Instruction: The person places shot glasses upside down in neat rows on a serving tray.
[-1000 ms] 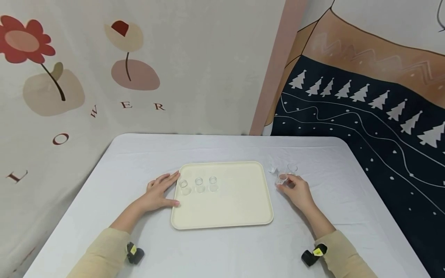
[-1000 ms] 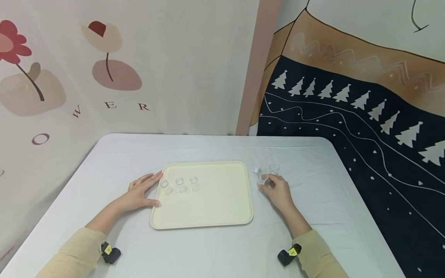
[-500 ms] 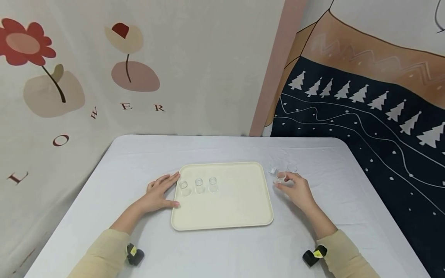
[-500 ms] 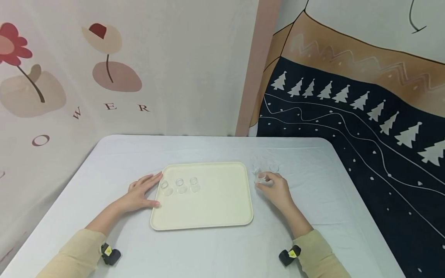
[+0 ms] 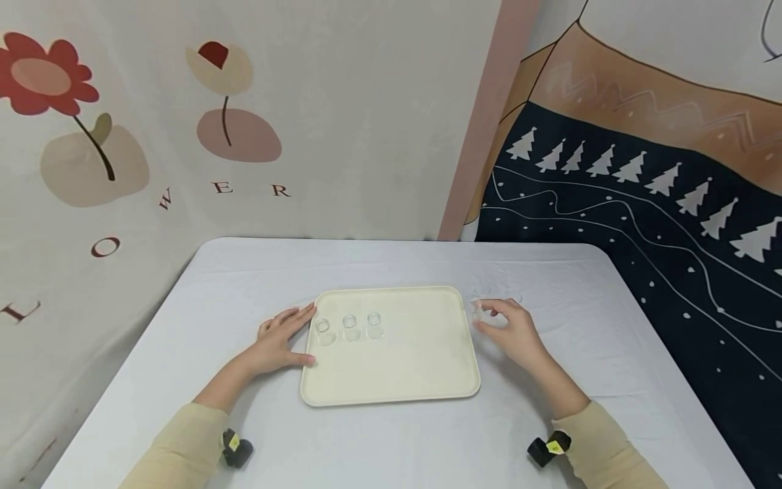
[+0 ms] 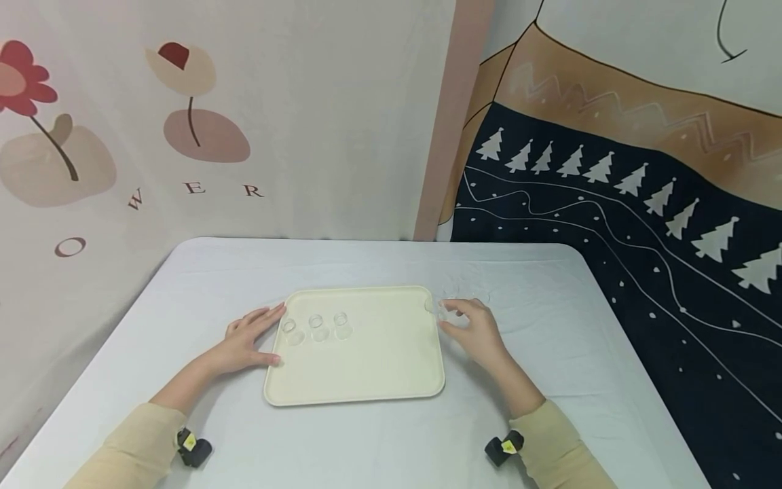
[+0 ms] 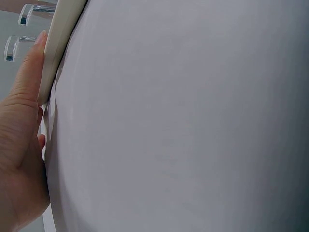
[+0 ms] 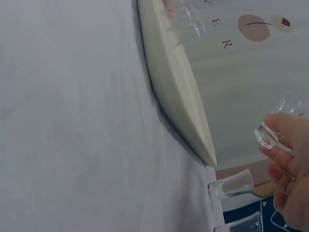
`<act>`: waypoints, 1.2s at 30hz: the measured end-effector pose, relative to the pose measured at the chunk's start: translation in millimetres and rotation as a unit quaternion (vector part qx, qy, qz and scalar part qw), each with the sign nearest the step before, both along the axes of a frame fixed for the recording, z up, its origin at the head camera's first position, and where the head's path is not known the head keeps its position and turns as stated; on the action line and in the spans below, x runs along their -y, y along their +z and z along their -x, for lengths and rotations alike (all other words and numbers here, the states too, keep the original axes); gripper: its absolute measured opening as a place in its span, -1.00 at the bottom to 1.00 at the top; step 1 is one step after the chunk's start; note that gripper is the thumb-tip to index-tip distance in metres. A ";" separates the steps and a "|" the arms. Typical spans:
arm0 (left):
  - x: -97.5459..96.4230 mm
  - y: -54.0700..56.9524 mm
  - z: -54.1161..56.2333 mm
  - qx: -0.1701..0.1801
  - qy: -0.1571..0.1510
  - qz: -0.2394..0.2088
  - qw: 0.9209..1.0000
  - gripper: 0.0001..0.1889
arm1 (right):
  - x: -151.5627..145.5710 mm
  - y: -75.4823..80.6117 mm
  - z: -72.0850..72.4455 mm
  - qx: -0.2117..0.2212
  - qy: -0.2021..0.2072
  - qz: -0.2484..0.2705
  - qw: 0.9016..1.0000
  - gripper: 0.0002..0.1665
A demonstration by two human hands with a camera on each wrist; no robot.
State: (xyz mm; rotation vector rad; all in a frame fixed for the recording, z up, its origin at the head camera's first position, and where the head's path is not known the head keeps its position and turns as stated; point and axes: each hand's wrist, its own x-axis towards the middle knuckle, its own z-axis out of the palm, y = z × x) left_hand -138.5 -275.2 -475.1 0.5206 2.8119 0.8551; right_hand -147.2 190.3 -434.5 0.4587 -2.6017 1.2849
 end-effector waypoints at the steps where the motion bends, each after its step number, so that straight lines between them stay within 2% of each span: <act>1: -0.1 0.2 -0.1 0.000 0.000 0.000 1.000 0.14 | 1.2 1.3 0.0 -0.003 0.005 -0.001 1.000 -0.57; 13: -1.2 1.6 -1.9 0.001 0.002 -0.001 1.000 0.13 | 16.8 15.2 3.7 -0.038 0.063 -0.014 0.997 -0.57; 30: -1.4 1.9 -1.6 -0.001 -0.001 0.001 1.000 0.14 | 45.2 21.9 15.3 -0.058 0.082 0.006 0.995 -0.63; 36: -1.6 2.5 -1.4 0.000 0.000 0.001 1.000 0.13 | 58.1 19.1 18.3 -0.046 0.083 0.017 0.995 -0.62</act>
